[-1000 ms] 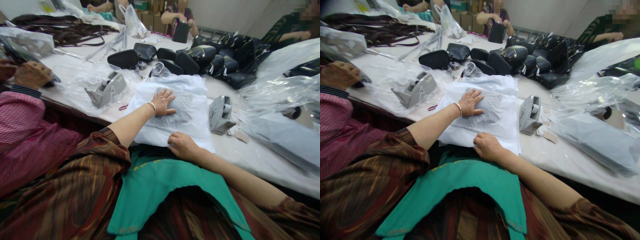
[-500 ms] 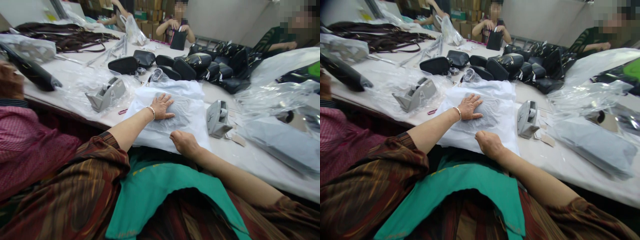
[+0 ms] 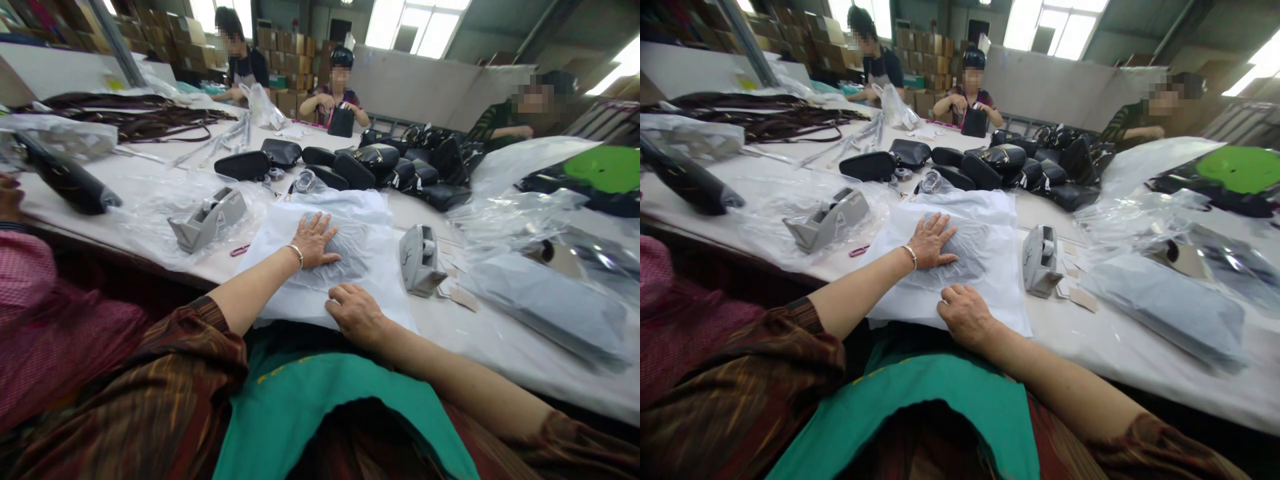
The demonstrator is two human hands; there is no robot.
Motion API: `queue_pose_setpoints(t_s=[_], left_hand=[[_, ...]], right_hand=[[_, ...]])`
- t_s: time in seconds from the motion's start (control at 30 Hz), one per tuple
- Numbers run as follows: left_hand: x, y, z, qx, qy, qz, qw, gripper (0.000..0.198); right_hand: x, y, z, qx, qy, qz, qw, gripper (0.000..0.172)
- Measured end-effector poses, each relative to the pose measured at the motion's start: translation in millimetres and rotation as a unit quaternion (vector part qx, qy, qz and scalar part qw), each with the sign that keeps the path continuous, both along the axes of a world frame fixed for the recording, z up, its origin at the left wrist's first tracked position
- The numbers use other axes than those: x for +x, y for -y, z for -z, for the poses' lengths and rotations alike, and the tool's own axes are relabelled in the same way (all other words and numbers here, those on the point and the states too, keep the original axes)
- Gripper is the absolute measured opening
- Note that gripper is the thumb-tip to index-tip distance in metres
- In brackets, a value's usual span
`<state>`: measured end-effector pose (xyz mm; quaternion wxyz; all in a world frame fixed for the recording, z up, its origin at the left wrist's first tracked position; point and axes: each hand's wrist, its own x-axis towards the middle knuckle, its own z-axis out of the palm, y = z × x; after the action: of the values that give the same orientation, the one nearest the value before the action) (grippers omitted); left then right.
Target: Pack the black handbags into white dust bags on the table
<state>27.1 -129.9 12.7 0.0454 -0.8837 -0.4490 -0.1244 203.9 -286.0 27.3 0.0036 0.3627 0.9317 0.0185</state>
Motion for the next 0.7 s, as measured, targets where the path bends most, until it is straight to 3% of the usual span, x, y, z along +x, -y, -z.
queue_pose_setpoints(t_s=[0.1,0.2,0.47,0.7], left_hand=[[-1,4,5.3,0.034,0.012,0.039,0.999,0.073],[-4,9,9.0,0.018,0.02,0.055,0.998,0.066],[-13,22,10.9,-0.021,-0.021,0.054,0.998,0.111],[-6,22,10.8,-0.016,-0.026,0.036,0.999,0.111]], right_hand=[[0,-1,3.0,-0.029,-0.009,0.01,0.999,0.02],[3,-1,6.7,-0.072,-0.003,0.032,0.997,0.018],[6,-6,8.5,-0.085,-0.02,0.023,0.996,0.022],[6,-3,-1.2,-0.092,0.028,0.005,0.995,0.023]])
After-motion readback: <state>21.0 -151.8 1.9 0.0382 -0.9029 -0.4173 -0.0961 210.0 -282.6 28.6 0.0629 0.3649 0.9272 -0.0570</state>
